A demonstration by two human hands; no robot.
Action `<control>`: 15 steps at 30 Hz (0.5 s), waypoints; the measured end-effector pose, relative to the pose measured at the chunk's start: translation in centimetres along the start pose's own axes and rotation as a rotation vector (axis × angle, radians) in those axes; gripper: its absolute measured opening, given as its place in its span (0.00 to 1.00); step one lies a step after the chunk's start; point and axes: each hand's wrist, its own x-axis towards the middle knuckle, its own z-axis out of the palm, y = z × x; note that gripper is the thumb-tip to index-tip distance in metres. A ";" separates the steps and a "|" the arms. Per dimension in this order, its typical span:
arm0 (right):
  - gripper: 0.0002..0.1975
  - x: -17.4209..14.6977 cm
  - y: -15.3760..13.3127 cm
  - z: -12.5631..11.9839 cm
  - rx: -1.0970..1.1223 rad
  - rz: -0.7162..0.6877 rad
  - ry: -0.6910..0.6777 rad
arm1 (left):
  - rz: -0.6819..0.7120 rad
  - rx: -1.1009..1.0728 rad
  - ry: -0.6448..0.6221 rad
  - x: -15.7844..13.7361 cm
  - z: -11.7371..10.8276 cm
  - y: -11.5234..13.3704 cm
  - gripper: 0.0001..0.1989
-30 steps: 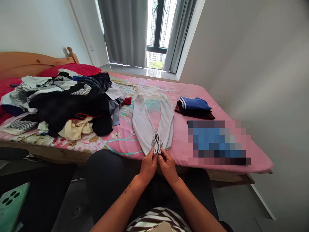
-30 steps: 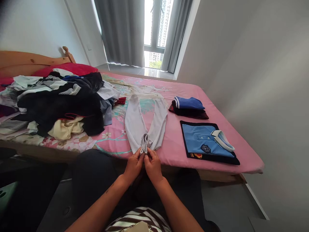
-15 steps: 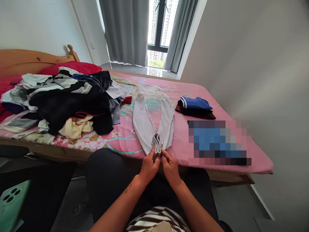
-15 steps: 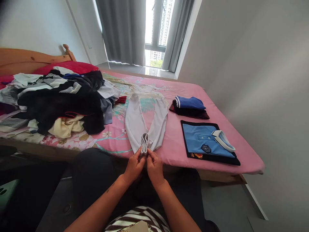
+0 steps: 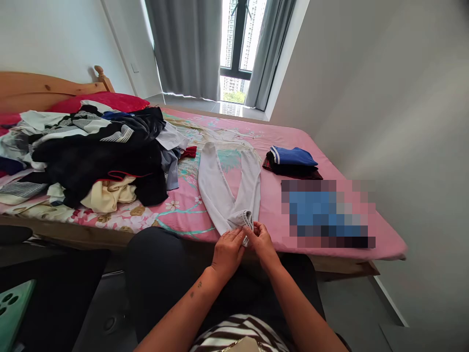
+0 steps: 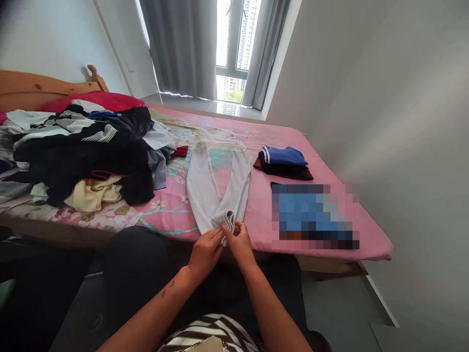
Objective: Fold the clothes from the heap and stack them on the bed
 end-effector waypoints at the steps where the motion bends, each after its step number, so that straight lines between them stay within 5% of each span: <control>1: 0.30 0.3 0.0 0.0 -0.014 0.009 -0.004 | 0.019 0.037 -0.008 -0.1 0.1 0.2 0.23; 7: 0.23 1.0 0.2 0.5 0.035 0.036 -0.005 | 0.077 0.171 -0.016 -0.9 0.4 1.3 0.22; 15: 0.21 0.5 1.6 -0.1 0.258 0.083 0.199 | 0.087 0.101 -0.064 -2.0 1.3 2.0 0.21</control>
